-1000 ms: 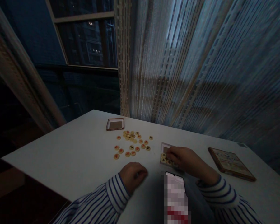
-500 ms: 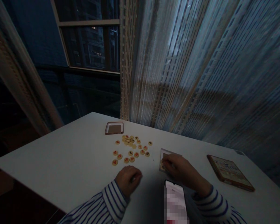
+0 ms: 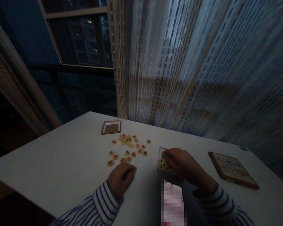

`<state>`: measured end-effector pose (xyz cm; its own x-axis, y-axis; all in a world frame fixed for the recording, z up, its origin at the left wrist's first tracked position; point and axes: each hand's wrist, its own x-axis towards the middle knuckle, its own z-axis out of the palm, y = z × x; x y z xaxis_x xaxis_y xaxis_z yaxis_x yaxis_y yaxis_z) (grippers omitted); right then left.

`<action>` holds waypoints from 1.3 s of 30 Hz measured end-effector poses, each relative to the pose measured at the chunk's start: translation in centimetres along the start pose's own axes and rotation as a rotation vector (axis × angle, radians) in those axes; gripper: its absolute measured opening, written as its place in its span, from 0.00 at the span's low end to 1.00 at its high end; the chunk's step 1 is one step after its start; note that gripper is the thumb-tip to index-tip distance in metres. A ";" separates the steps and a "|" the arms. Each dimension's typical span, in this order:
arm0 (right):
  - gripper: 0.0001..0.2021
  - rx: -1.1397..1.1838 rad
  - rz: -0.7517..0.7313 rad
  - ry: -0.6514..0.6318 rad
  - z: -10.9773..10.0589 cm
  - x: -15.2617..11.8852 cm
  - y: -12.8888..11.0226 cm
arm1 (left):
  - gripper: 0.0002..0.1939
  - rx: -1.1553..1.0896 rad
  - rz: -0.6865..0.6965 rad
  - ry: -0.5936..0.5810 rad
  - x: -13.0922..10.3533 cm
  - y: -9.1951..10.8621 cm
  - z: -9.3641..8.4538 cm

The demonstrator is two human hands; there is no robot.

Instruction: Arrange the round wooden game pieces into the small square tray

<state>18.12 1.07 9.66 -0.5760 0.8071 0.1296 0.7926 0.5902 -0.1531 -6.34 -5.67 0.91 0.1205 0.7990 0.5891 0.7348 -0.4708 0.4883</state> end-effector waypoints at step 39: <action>0.13 0.124 -0.051 0.078 1.0 -0.3 1.3 | 0.13 -0.184 -0.398 0.089 7.3 -3.5 -6.9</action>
<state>19.14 1.66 8.44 -0.5936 0.7755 0.2150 0.7293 0.6313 -0.2636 -12.65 -0.74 7.93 -0.2112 0.9001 0.3811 0.5803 -0.1983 0.7899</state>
